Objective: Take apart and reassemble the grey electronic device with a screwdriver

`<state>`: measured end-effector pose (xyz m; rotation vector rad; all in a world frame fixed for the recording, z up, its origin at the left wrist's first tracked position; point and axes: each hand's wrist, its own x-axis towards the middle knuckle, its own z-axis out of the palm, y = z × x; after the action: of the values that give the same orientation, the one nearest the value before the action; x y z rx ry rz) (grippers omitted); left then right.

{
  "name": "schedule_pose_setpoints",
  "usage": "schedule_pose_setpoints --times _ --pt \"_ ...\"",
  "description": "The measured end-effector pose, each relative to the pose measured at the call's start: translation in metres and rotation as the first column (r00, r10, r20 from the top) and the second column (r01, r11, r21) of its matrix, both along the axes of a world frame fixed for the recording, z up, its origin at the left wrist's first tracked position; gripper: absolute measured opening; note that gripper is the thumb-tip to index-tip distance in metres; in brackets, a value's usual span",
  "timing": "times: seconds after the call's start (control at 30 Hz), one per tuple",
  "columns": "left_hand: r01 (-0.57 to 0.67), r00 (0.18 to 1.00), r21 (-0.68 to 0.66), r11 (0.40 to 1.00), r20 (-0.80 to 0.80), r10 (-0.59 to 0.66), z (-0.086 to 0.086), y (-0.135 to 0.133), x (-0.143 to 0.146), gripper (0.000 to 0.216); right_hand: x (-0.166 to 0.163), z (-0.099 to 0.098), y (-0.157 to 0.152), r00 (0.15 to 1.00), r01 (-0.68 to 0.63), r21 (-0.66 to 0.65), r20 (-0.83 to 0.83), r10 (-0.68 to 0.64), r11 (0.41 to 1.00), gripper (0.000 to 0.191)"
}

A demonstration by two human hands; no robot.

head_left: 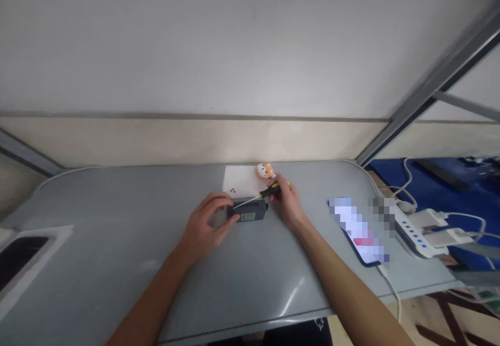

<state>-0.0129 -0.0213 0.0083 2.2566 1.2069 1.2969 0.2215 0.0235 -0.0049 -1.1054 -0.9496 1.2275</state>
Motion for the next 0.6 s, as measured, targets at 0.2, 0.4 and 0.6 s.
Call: schedule_pose_setpoints --times 0.2,0.4,0.6 --pt "0.022 0.998 0.18 0.983 -0.058 -0.011 -0.003 0.0 -0.003 0.008 -0.001 -0.002 0.001 0.998 0.038 0.009 0.044 -0.038 0.999 0.051" --pt "0.065 0.993 0.2 0.978 -0.111 -0.043 -0.001 0.001 -0.008 0.012 -0.001 -0.012 0.007 0.984 0.087 0.078 0.149 -0.098 0.993 0.047" --pt "0.044 0.999 0.108 0.993 -0.036 -0.04 -0.002 0.002 -0.007 0.011 -0.006 -0.01 0.005 0.956 0.018 0.116 0.288 -0.051 0.993 0.045"
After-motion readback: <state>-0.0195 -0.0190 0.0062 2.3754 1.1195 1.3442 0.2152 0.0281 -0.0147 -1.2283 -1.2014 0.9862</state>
